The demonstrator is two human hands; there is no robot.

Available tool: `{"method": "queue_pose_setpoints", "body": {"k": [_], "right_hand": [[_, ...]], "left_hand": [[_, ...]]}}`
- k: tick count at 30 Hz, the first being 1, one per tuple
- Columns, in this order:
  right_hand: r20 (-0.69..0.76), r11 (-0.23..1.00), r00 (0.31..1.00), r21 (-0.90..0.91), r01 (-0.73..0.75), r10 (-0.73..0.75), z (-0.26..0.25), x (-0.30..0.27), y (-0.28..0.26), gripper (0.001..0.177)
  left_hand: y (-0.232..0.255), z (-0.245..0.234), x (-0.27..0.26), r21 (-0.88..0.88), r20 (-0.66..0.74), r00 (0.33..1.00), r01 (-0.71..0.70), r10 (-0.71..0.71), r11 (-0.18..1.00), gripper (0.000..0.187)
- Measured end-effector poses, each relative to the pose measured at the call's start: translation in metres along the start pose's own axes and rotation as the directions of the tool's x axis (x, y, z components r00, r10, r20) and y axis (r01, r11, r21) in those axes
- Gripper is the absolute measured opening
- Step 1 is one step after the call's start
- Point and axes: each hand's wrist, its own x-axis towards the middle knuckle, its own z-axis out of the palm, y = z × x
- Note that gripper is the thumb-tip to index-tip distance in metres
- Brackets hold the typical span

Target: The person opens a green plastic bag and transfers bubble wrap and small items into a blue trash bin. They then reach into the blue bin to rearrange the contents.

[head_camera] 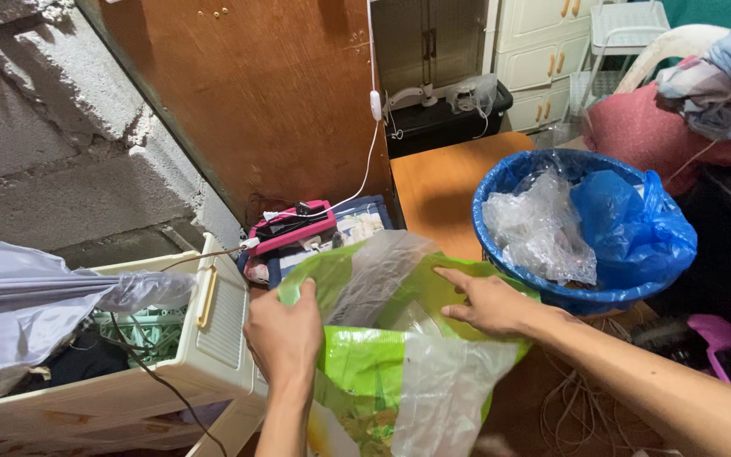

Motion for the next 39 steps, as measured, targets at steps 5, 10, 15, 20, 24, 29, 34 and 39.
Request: {"method": "queue_pose_setpoints", "body": {"k": [5,10,15,20,24,29,34,39], "right_hand": [[-0.025,0.997,1.000,-0.072,-0.003,0.001,-0.016,-0.003,-0.012,0.075],[-0.044,0.998,0.998,-0.047,-0.036,0.034,-0.029,-0.002,-0.032,0.076],[-0.246,0.989,0.967,0.117,0.094,-0.063,-0.034,0.008,-0.037,0.061],[-0.450,0.990,0.893,0.113,0.085,-0.026,-0.048,0.009,-0.038,0.032],[-0.505,0.988,0.861,0.153,0.020,0.061,-0.064,0.005,-0.041,0.027],[-0.680,0.977,0.712,-0.208,0.039,-0.173,-0.085,-0.007,-0.026,0.036],[-0.646,0.890,0.758,-0.394,-0.229,-0.091,-0.086,-0.020,0.004,0.105],[-0.498,0.898,0.836,-0.224,-0.380,0.230,-0.085,-0.032,0.037,0.111]], "left_hand": [[0.017,0.000,0.003,-0.075,-0.130,0.974,-0.198,0.187,0.977,0.031],[0.024,0.011,0.001,-0.092,0.000,0.998,-0.064,0.065,0.994,0.031],[0.026,0.023,0.004,0.086,0.147,0.985,-0.102,0.089,0.991,0.033],[0.033,0.034,0.017,0.143,0.188,0.975,-0.145,0.117,0.979,0.035],[0.029,0.043,0.022,0.072,0.227,0.967,-0.132,0.113,0.989,0.033],[0.035,0.054,0.029,0.062,0.268,0.959,-0.110,0.089,0.992,0.037],[0.033,0.063,0.035,0.043,0.272,0.958,-0.108,0.092,0.993,0.038],[0.029,0.066,0.032,0.041,0.304,0.952,-0.061,0.046,0.997,0.038]]}}
